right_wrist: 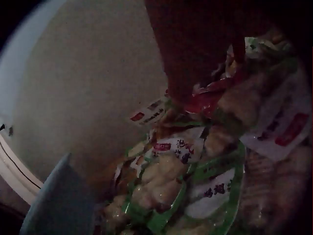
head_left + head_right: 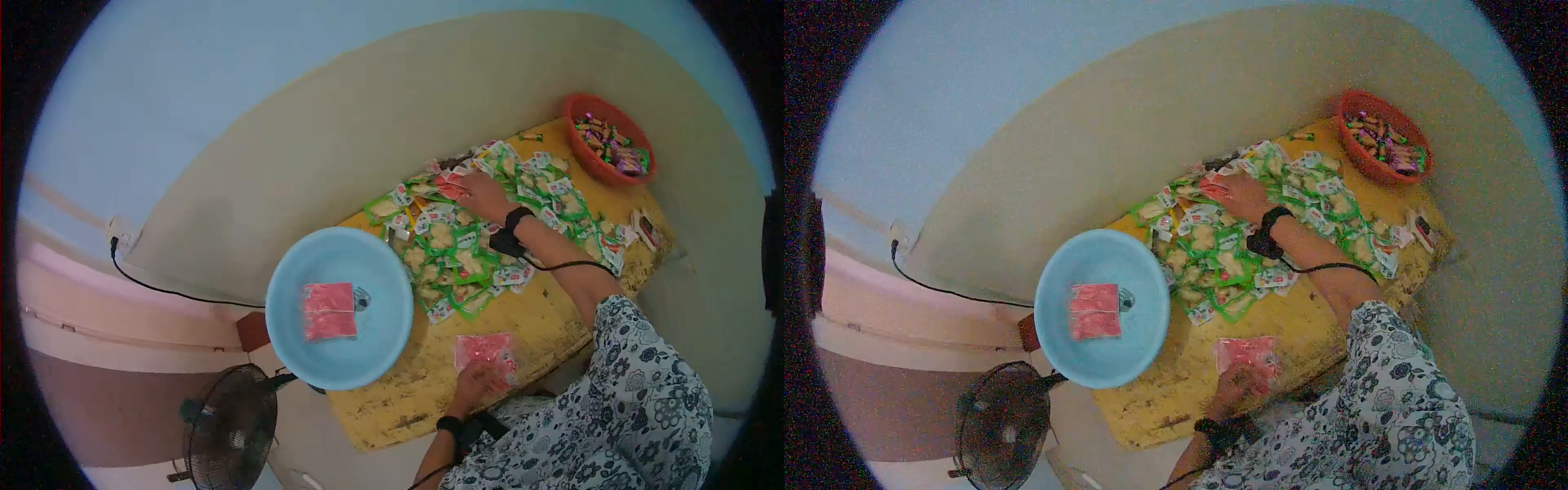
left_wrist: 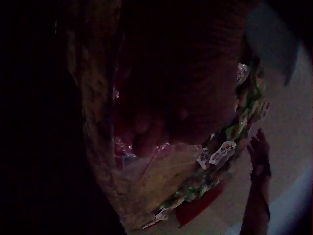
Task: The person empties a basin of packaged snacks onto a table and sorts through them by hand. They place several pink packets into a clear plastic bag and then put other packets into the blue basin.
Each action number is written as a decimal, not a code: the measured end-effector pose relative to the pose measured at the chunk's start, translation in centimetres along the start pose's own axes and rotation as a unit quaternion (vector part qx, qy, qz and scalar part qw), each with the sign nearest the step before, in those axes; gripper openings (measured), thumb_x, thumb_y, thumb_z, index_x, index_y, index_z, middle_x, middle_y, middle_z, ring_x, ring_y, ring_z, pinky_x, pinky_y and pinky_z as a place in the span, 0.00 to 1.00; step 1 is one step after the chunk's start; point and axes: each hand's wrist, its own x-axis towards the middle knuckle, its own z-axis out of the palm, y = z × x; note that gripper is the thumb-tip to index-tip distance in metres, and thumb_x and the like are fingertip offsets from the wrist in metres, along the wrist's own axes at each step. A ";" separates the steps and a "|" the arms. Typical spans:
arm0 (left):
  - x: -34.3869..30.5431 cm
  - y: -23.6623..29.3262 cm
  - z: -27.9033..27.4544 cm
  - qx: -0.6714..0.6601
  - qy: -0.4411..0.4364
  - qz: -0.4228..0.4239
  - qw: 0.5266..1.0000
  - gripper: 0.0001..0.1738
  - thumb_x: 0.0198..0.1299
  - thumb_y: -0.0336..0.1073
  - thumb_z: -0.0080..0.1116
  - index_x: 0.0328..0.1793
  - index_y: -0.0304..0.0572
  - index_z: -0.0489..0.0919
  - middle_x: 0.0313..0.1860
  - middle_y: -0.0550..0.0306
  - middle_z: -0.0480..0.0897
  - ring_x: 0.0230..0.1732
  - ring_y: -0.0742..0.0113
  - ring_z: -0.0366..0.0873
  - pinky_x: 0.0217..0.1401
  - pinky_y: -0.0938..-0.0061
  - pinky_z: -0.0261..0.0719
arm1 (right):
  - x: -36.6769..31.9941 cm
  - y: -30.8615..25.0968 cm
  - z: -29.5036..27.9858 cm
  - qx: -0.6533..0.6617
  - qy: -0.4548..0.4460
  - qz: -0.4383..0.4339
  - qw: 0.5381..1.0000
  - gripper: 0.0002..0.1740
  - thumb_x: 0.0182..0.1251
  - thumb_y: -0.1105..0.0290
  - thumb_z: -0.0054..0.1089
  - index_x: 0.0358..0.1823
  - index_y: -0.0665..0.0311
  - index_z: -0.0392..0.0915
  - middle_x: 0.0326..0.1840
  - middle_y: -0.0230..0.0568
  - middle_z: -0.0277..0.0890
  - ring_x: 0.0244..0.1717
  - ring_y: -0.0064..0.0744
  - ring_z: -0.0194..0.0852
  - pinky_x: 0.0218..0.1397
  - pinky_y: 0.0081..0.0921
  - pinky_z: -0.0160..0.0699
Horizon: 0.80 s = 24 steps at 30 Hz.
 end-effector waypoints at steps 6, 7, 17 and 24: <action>-1.2 3.6 0.2 0.113 -0.017 0.017 0.993 0.08 0.69 0.31 0.58 0.51 0.39 0.78 0.36 0.53 0.86 0.29 0.63 0.86 0.29 0.71 0.84 | 2.1 0.4 1.6 -0.110 -0.081 0.080 0.987 0.45 0.51 0.46 0.70 0.68 0.59 0.68 0.62 0.53 0.73 0.66 0.54 0.69 0.58 0.49 0.78; -1.0 3.5 0.2 0.108 -0.018 0.025 0.994 0.08 0.68 0.32 0.59 0.51 0.39 0.78 0.36 0.53 0.86 0.30 0.63 0.86 0.29 0.71 0.84 | 2.0 0.2 1.3 -0.118 -0.100 0.090 0.984 0.45 0.51 0.46 0.71 0.69 0.59 0.67 0.60 0.54 0.74 0.65 0.55 0.70 0.57 0.49 0.79; -0.8 3.9 0.4 0.118 -0.033 0.076 0.990 0.08 0.68 0.31 0.60 0.50 0.37 0.78 0.40 0.52 0.86 0.33 0.64 0.86 0.32 0.71 0.85 | 3.2 2.6 0.0 -0.102 -0.199 0.035 0.974 0.23 0.50 0.54 0.68 0.45 0.56 0.80 0.39 0.50 0.82 0.45 0.50 0.82 0.53 0.51 0.78; 0.4 0.2 -0.9 0.119 -0.025 0.075 0.990 0.08 0.66 0.27 0.59 0.50 0.38 0.78 0.41 0.52 0.86 0.35 0.64 0.86 0.35 0.71 0.85 | -0.1 1.4 -1.2 -0.135 -0.052 -0.133 0.980 0.15 0.59 0.60 0.59 0.44 0.58 0.81 0.37 0.49 0.82 0.42 0.56 0.80 0.50 0.52 0.78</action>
